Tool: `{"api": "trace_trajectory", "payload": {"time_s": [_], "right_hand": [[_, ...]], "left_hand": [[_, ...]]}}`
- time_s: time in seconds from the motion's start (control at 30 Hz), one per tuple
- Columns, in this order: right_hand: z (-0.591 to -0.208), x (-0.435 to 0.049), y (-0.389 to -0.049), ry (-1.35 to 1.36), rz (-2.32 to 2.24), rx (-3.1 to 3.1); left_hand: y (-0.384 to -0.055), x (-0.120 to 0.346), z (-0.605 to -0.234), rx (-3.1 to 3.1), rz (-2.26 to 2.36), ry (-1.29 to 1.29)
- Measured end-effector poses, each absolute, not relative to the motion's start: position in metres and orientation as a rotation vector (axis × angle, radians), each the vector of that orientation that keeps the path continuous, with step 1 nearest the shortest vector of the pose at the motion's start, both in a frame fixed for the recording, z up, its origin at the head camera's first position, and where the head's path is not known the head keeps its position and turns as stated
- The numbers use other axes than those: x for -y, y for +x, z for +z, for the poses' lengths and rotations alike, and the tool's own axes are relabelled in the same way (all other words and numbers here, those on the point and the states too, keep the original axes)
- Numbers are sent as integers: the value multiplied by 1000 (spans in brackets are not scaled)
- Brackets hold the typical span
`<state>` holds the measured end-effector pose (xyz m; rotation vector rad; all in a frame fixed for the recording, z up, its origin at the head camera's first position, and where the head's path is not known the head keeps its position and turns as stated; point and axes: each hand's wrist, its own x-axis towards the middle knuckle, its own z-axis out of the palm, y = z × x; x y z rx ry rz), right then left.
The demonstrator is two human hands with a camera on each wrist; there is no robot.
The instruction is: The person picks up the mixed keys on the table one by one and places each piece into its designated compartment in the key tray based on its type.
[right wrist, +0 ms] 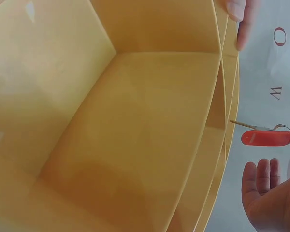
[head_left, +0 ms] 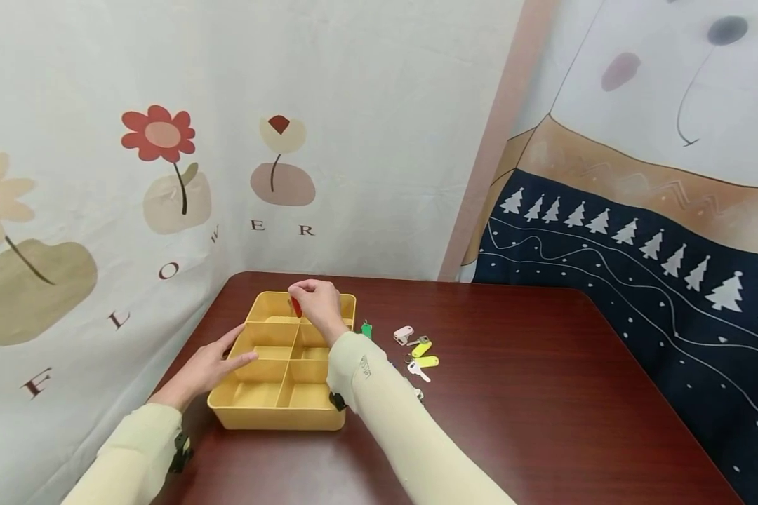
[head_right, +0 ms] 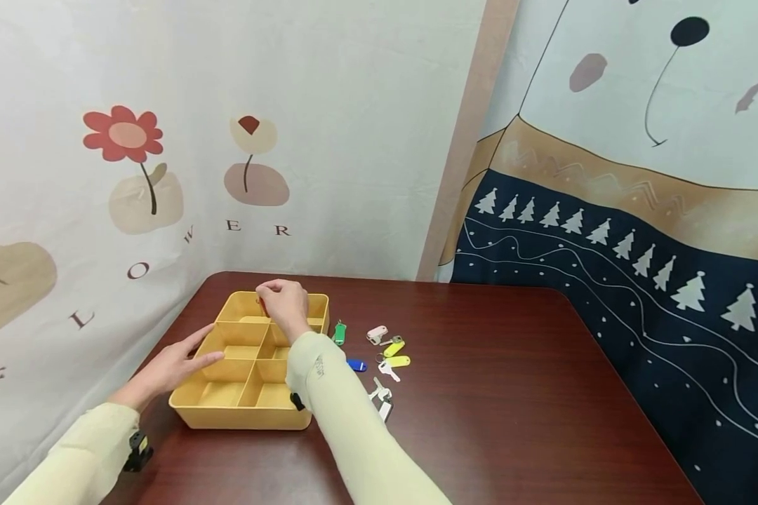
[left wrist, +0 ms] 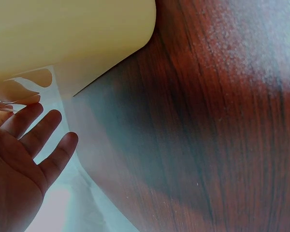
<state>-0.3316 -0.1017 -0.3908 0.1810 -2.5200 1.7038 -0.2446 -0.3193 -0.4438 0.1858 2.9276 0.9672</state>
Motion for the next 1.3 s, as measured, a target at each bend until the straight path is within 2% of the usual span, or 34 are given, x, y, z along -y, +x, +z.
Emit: {"api": "trace_trajectory", "payload": {"time_s": [0.3, 0.53, 1.3], "right_hand": [[-398, 117, -336, 166, 1720, 2532], [-395, 107, -341, 186, 1709, 2538], [-376, -8, -364, 166, 1766, 2469]], "left_hand": [[-244, 319, -445, -2930, 961, 183], [-245, 320, -445, -2923, 964, 192], [-246, 320, -443, -2916, 915, 189]]}}
